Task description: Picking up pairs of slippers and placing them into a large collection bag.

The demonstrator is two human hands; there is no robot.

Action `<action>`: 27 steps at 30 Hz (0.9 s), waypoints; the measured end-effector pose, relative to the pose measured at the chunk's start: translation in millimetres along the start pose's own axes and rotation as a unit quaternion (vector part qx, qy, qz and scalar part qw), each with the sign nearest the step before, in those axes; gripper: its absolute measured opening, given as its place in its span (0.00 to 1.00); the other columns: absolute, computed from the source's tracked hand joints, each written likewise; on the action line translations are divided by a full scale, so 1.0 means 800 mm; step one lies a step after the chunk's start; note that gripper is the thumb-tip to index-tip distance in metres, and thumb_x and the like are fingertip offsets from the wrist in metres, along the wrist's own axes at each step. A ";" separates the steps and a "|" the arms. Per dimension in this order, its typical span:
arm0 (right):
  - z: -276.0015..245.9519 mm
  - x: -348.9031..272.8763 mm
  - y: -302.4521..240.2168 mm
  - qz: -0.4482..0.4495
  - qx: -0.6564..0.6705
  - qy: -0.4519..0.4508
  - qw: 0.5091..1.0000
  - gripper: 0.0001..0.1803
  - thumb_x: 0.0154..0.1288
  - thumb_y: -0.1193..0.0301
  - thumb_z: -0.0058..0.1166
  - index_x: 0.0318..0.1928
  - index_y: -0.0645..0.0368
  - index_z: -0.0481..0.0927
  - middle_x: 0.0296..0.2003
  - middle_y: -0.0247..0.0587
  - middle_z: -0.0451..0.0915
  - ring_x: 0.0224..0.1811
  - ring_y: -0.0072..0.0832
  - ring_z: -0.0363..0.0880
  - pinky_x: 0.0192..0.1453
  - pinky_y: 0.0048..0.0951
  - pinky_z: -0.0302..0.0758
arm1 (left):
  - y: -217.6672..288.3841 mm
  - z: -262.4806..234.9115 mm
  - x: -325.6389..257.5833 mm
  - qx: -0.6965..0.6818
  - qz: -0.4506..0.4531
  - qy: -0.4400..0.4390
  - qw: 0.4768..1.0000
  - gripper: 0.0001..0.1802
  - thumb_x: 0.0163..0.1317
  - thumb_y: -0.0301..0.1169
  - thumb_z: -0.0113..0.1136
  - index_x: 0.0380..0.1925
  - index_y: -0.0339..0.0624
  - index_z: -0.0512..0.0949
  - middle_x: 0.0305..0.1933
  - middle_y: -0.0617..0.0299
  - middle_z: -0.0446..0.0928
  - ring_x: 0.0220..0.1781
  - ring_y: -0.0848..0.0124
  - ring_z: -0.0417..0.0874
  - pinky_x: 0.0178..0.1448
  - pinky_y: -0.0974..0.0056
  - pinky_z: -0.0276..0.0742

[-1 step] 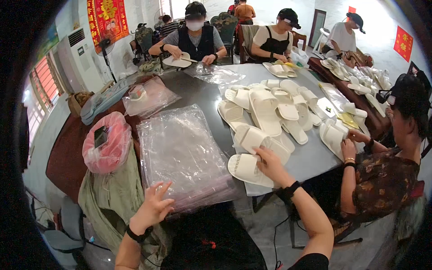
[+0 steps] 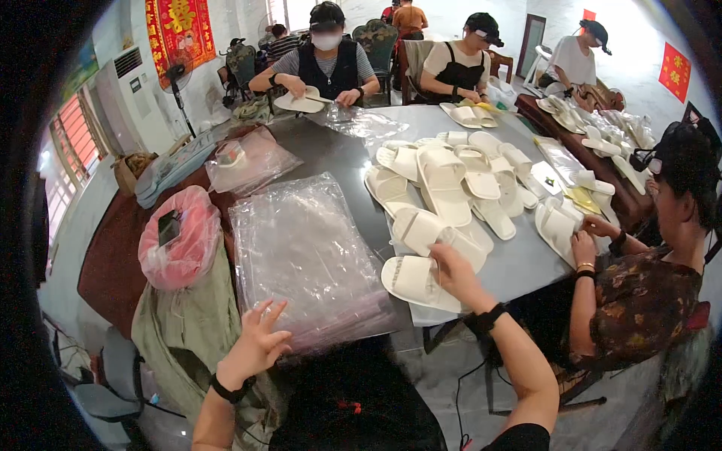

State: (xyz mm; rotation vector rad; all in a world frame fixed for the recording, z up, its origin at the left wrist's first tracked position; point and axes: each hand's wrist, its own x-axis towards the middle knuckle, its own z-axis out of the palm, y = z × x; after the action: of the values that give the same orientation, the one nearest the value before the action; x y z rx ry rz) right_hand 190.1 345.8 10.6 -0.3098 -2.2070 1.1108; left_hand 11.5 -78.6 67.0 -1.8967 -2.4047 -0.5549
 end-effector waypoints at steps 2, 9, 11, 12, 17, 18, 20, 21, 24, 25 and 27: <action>-0.029 -0.005 0.007 0.064 0.001 -0.045 0.997 0.12 0.57 0.84 0.59 0.42 0.60 0.82 0.54 0.52 0.80 0.52 0.47 0.81 0.56 0.36 0.79 | -0.004 0.000 -0.006 0.030 -0.004 0.001 1.000 0.10 0.53 0.28 0.71 0.31 0.38 0.78 0.76 0.46 0.63 0.75 0.40 0.60 0.69 0.34 0.61; -0.026 0.004 -0.015 -0.104 -0.230 -0.176 0.952 0.09 0.53 0.79 0.59 0.33 0.51 0.84 0.62 0.39 0.75 0.65 0.36 0.70 0.64 0.44 0.56 | -0.012 0.009 -0.011 0.007 -0.037 -0.066 0.997 0.09 0.55 0.30 0.71 0.35 0.43 0.83 0.78 0.48 0.60 0.82 0.41 0.50 0.76 0.24 0.44; -0.027 0.013 0.019 -0.089 -0.236 -0.187 0.949 0.09 0.53 0.80 0.58 0.34 0.52 0.84 0.59 0.36 0.77 0.63 0.35 0.71 0.62 0.44 0.56 | -0.012 0.018 -0.002 0.007 -0.037 -0.064 0.997 0.12 0.56 0.29 0.71 0.42 0.43 0.83 0.78 0.46 0.60 0.82 0.41 0.51 0.76 0.26 0.46; -0.022 0.012 0.036 -0.078 -0.243 -0.198 0.946 0.10 0.53 0.80 0.58 0.35 0.52 0.85 0.55 0.34 0.78 0.61 0.34 0.72 0.60 0.44 0.56 | -0.013 0.022 0.000 0.006 -0.042 -0.073 0.996 0.12 0.56 0.29 0.71 0.42 0.43 0.83 0.78 0.46 0.60 0.82 0.41 0.51 0.76 0.26 0.46; -0.012 0.007 0.025 -0.140 -0.277 -0.104 0.945 0.15 0.55 0.81 0.55 0.44 0.58 0.84 0.47 0.38 0.80 0.53 0.39 0.75 0.58 0.40 0.60 | -0.009 0.024 -0.009 0.034 -0.057 -0.032 0.997 0.32 0.58 0.26 0.68 0.64 0.40 0.73 0.77 0.44 0.61 0.79 0.44 0.57 0.76 0.43 0.57; -0.013 0.004 0.013 -0.143 -0.276 -0.106 0.945 0.15 0.55 0.81 0.55 0.44 0.58 0.84 0.47 0.38 0.80 0.53 0.39 0.75 0.58 0.40 0.60 | -0.009 0.027 -0.009 0.030 -0.066 -0.022 0.997 0.35 0.58 0.25 0.68 0.66 0.38 0.70 0.77 0.44 0.61 0.79 0.45 0.58 0.76 0.46 0.58; -0.026 -0.005 -0.035 -0.143 -0.219 -0.032 0.965 0.15 0.55 0.82 0.53 0.44 0.61 0.83 0.49 0.43 0.79 0.52 0.43 0.75 0.55 0.40 0.64 | -0.007 0.026 -0.010 0.027 -0.062 -0.001 0.998 0.37 0.57 0.25 0.68 0.68 0.35 0.67 0.77 0.45 0.60 0.78 0.45 0.60 0.75 0.47 0.60; -0.040 -0.014 -0.044 -0.115 -0.236 -0.018 0.965 0.15 0.57 0.81 0.53 0.45 0.64 0.83 0.50 0.48 0.79 0.55 0.45 0.76 0.56 0.39 0.70 | -0.003 0.026 -0.009 0.024 -0.053 0.020 0.998 0.39 0.57 0.25 0.67 0.70 0.33 0.65 0.78 0.46 0.59 0.77 0.46 0.61 0.74 0.47 0.61; -0.056 -0.037 -0.143 -0.080 -0.083 0.016 0.993 0.15 0.59 0.78 0.55 0.47 0.65 0.84 0.52 0.50 0.80 0.57 0.46 0.77 0.58 0.37 0.74 | 0.016 0.018 0.002 -0.024 -0.068 0.060 0.996 0.42 0.57 0.20 0.65 0.73 0.34 0.61 0.77 0.48 0.61 0.77 0.47 0.61 0.77 0.49 0.58; -0.061 -0.048 -0.177 -0.086 -0.049 -0.014 0.995 0.15 0.61 0.77 0.56 0.48 0.66 0.83 0.54 0.51 0.79 0.59 0.46 0.77 0.60 0.37 0.73 | 0.017 0.020 0.006 -0.024 -0.072 0.065 0.995 0.42 0.57 0.20 0.65 0.73 0.34 0.61 0.77 0.48 0.61 0.77 0.47 0.61 0.77 0.49 0.58; -0.063 -0.072 -0.226 -0.087 -0.017 -0.106 0.990 0.17 0.61 0.77 0.57 0.51 0.66 0.83 0.58 0.52 0.77 0.61 0.48 0.74 0.64 0.37 0.69 | 0.019 0.029 0.012 -0.007 -0.055 0.102 0.993 0.43 0.55 0.15 0.59 0.74 0.34 0.59 0.79 0.49 0.59 0.78 0.47 0.60 0.77 0.49 0.58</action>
State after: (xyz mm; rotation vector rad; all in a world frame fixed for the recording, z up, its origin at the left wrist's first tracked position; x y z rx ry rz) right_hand 279.2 239.3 149.5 -0.0114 -2.3886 1.0515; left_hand 27.9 -59.5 51.3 -1.6299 -2.3889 -0.7343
